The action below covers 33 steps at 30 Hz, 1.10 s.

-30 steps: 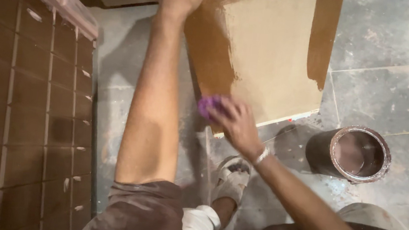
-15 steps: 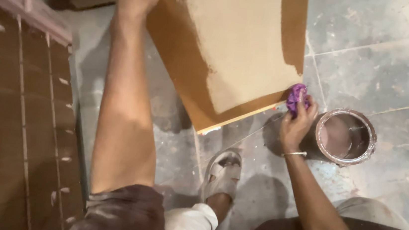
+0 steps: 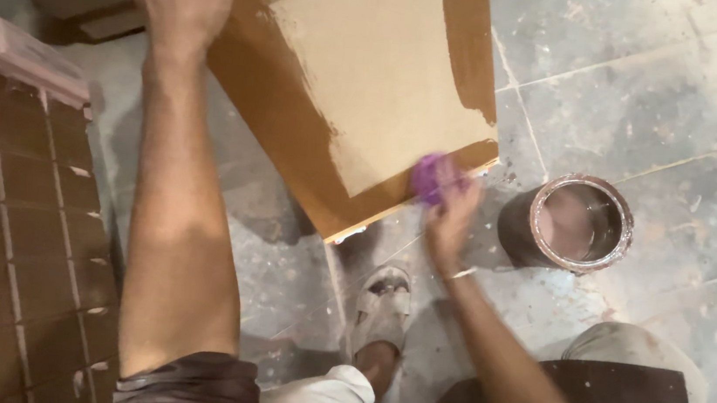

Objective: The person applies a brown stain to a small wooden box using a purple cloth. They repeatedly dip the cloth into a metal container and wipe the interior and exterior surfaces of the box, turning it to reach different sides.

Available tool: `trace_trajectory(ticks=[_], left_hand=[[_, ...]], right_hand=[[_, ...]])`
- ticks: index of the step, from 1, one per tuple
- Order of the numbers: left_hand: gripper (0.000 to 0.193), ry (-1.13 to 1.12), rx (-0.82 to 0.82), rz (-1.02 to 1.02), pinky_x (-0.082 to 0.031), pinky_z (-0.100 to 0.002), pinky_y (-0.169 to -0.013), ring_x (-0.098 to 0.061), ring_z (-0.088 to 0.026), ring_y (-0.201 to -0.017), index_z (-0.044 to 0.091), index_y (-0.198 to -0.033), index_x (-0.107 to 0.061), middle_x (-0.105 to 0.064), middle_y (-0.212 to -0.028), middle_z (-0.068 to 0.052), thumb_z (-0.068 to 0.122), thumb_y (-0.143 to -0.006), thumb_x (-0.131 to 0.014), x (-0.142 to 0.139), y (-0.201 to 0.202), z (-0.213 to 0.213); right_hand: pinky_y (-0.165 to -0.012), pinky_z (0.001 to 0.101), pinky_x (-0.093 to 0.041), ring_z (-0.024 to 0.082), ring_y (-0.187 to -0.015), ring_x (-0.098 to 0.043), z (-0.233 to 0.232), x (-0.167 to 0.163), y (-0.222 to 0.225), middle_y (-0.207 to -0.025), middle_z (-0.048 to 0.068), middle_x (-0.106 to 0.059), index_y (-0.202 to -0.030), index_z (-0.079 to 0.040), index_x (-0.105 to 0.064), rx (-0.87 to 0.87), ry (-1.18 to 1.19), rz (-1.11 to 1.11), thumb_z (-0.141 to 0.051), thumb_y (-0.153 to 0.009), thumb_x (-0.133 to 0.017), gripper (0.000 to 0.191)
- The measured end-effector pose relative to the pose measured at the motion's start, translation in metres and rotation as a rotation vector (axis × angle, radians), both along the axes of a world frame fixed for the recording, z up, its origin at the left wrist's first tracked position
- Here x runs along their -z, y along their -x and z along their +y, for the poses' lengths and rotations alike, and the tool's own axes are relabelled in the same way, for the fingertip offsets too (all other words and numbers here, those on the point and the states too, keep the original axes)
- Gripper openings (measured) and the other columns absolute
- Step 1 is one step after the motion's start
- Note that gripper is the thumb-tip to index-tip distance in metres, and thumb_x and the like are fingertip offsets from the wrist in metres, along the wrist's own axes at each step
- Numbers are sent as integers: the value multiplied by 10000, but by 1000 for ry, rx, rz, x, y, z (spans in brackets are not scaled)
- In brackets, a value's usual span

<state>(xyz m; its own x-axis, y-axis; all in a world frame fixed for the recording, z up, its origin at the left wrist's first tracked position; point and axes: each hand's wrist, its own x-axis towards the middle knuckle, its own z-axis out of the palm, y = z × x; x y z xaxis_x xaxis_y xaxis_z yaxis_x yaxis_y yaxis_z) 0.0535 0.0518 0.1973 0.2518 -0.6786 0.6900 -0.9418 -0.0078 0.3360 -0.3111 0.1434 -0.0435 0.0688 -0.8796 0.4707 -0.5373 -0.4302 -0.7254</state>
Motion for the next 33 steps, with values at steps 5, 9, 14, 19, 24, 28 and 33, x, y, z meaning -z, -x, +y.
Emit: trace_trajectory(ticks=[5, 9, 14, 19, 24, 28, 33], left_hand=[[431, -101, -20, 104, -547, -521, -704, -734, -409, -748, 23, -854, -698, -751, -800, -177, 420, -1022, -695, -15, 9, 3], [378, -4, -27, -2, -542, -537, -676, -717, -447, -751, 21, -891, -716, -749, -819, -202, 385, -993, -697, -9, 7, 1], [406, -31, -92, -3, -532, -553, -691, -705, -461, -784, 12, -932, -708, -749, -854, -209, 412, -992, -748, -3, 2, 1], [356, 3, 61, 54, -549, -505, -690, -742, -374, -788, 33, -1004, -694, -766, -898, -160, 388, -1009, -687, -6, 4, 4], [461, 4, 35, -11, -527, -459, -624, -723, -329, -676, 36, -901, -709, -724, -770, -126, 465, -1060, -653, -12, 13, 8], [692, -55, -25, 2, -469, -467, -561, -647, -338, -572, 58, -733, -685, -634, -622, -114, 643, -1098, -625, -19, 20, 10], [658, -29, -53, -15, -461, -473, -539, -638, -334, -564, 76, -728, -696, -648, -634, -112, 625, -1066, -564, -23, 27, 12]], right_hand=[[-1114, 475, -439, 391, -1261, -522, -76, -23, 56, -1326, 217, -495, -1573, -194, -519, 196, -35, -51, 132, -832, -554, 810], [-1071, 495, -417, 450, -1264, -486, -28, -39, 13, -1428, 259, -462, -1545, -153, -525, 91, 25, 132, 106, -777, -594, 813], [-859, 500, -529, 434, -977, -656, 71, -48, -101, -1094, 225, -727, -1249, -47, -746, -356, -856, -772, -26, -1003, -700, 251], [-956, 477, -501, 361, -1166, -621, 39, -35, -80, -1245, 153, -630, -1232, -171, -681, -362, 288, 168, -15, -862, -685, 401], [-1090, 444, -467, 405, -1280, -529, -73, -26, 28, -1387, 232, -501, -1478, -156, -607, 67, -24, 53, 175, -750, -537, 803], [-1113, 429, -475, 379, -1301, -553, -100, -22, 67, -1415, 221, -491, -1498, -72, -540, 201, -91, -128, 83, -941, -562, 579], [-1151, 506, -378, 460, -1352, -459, -56, -22, 27, -1471, 277, -442, -1516, -40, -511, 177, 20, 34, 89, -869, -589, 664]])
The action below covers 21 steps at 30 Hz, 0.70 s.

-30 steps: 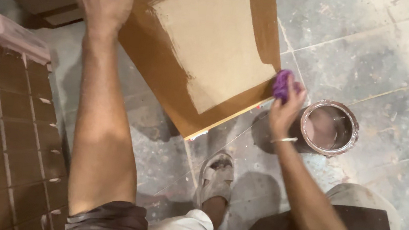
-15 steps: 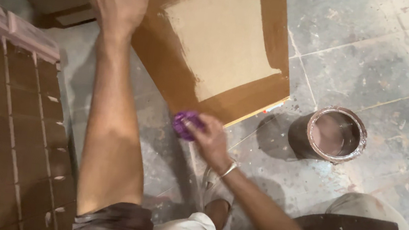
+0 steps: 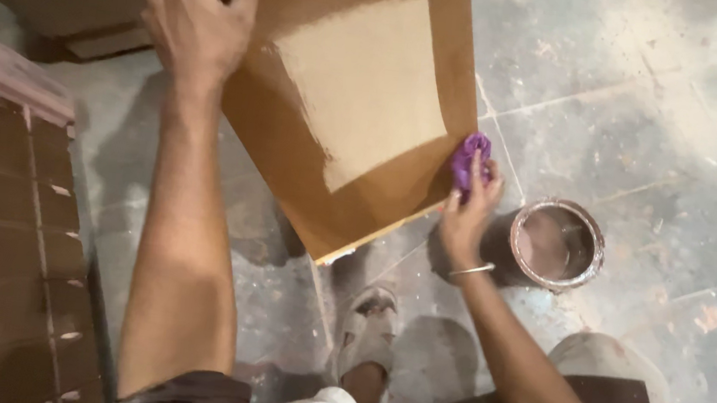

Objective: The person applies a brown stain to a small wooden box using a purple cloth. They repeatedly dip the cloth into a metal container and wipe the interior and exterior surfaces of the box, turning it to reach different sides.

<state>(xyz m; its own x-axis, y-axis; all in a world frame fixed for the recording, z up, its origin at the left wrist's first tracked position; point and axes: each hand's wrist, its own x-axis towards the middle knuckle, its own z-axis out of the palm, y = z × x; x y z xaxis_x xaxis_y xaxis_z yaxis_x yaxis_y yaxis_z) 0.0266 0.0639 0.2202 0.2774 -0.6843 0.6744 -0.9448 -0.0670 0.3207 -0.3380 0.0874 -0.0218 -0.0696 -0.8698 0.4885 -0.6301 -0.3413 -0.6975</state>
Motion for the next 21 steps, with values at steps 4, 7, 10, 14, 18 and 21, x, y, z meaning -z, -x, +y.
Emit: trace_trajectory(ticks=[4, 7, 10, 14, 18, 21], left_hand=[[651, 36, 28, 34, -482, -459, -547, -646, -328, -560, 93, -756, -740, -662, -634, -101, 646, -1068, -600, -2, 5, 3], [627, -4, 8, 38, -469, -469, -547, -622, -350, -563, 87, -773, -753, -642, -626, -124, 625, -1064, -613, -5, 8, 5], [606, 16, 50, 35, -477, -454, -544, -646, -314, -551, 92, -792, -760, -659, -623, -102, 609, -1072, -614, -7, 8, 6], [601, 33, 66, 32, -469, -459, -559, -623, -333, -565, 82, -783, -747, -646, -647, -117, 578, -1092, -608, -4, 6, 4], [629, 40, 36, 1, -470, -465, -553, -619, -341, -558, 69, -752, -724, -633, -620, -121, 591, -1089, -625, -1, 3, 2], [654, 10, 6, 22, -462, -484, -540, -619, -342, -536, 70, -708, -713, -631, -593, -121, 611, -1069, -638, 0, 2, 1]], right_hand=[[-1200, 506, -359, 420, -1393, -476, -40, -59, -55, -1502, 220, -494, -1563, -107, -490, -30, 129, -22, 80, -862, -615, 735], [-1201, 534, -312, 437, -1403, -422, -110, -126, -85, -1555, 247, -414, -1553, -138, -496, -187, 304, 98, 37, -830, -673, 765], [-1229, 499, -359, 389, -1437, -456, -165, -170, -106, -1550, 150, -470, -1518, -216, -559, -211, 411, 315, 1, -922, -681, 646], [-1186, 492, -412, 374, -1390, -480, -154, -145, -61, -1586, 160, -468, -1553, -212, -588, -386, 366, 448, 77, -945, -623, 673], [-1162, 531, -393, 442, -1390, -459, -46, -51, -6, -1554, 218, -434, -1453, -137, -617, -390, 349, 439, 86, -821, -612, 670], [-1141, 536, -398, 449, -1374, -448, 35, -13, 11, -1513, 235, -455, -1391, -115, -636, -348, 112, 429, 86, -780, -609, 644]])
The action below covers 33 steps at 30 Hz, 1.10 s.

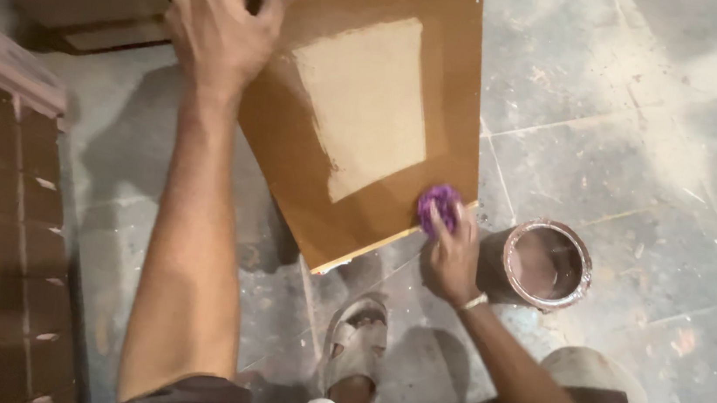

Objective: The person applies a brown stain to a small wooden box using a purple cloth. They repeatedly dip the cloth into a metal container and wipe the interior and exterior surfaces of the box, turning it to reach different sides.

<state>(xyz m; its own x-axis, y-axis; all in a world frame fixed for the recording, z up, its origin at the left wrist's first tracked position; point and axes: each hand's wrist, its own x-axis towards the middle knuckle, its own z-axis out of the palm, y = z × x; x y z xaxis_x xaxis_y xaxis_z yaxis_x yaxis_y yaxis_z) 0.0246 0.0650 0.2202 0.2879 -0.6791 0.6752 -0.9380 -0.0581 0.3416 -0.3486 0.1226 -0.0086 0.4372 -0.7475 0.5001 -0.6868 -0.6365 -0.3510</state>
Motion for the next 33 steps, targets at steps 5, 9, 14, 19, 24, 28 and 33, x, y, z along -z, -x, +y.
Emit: trace_trajectory(ticks=[5, 9, 14, 19, 24, 28, 33], left_hand=[[630, 72, 52, -24, -496, -474, -603, -636, -338, -561, 68, -719, -720, -641, -607, -124, 588, -1065, -642, -3, 0, 1], [575, 96, 75, -45, -498, -458, -610, -643, -328, -576, 73, -755, -737, -658, -636, -114, 544, -1064, -622, -3, 0, 3], [627, -1, 41, -18, -481, -458, -589, -623, -312, -540, 72, -746, -734, -640, -610, -114, 582, -1085, -600, 0, -4, 1], [677, 26, 56, -20, -483, -450, -535, -650, -273, -531, 87, -708, -728, -663, -608, -86, 634, -1089, -605, 5, -8, -3], [662, 8, -3, 8, -471, -472, -557, -624, -291, -515, 102, -692, -719, -643, -576, -93, 641, -1054, -590, 5, -8, -4], [688, 37, 26, -5, -471, -460, -570, -618, -290, -528, 106, -673, -705, -636, -576, -85, 657, -1061, -566, 3, -7, -1], [755, -19, 38, -7, -479, -464, -635, -579, -297, -491, 78, -638, -644, -599, -547, -101, 656, -1104, -502, 5, -10, -1]], right_hand=[[-1151, 507, -438, 391, -1346, -538, -70, -72, -51, -1486, 208, -551, -1407, -167, -664, -129, 230, -101, 88, -886, -588, 585], [-1098, 471, -484, 371, -1248, -574, -180, -162, -94, -1455, 148, -581, -1497, -190, -652, -239, 361, -29, 52, -980, -594, 574], [-1133, 499, -454, 426, -1303, -528, -177, -145, -93, -1513, 190, -508, -1480, -188, -639, -254, 423, -29, 10, -939, -642, 577], [-1144, 555, -410, 479, -1357, -473, -23, -18, -28, -1516, 251, -460, -1402, -194, -632, -132, 127, 54, 13, -816, -634, 622], [-1066, 526, -480, 399, -1267, -539, 4, -13, -27, -1399, 205, -526, -1413, -179, -651, -163, 35, 120, 52, -857, -609, 603], [-1138, 487, -484, 356, -1332, -587, -108, -120, -97, -1499, 134, -549, -1497, -270, -595, -354, 423, 41, 23, -960, -636, 614], [-1115, 504, -478, 389, -1322, -520, -174, -184, -146, -1502, 151, -497, -1533, -252, -570, -298, 433, 19, -117, -938, -764, 641]])
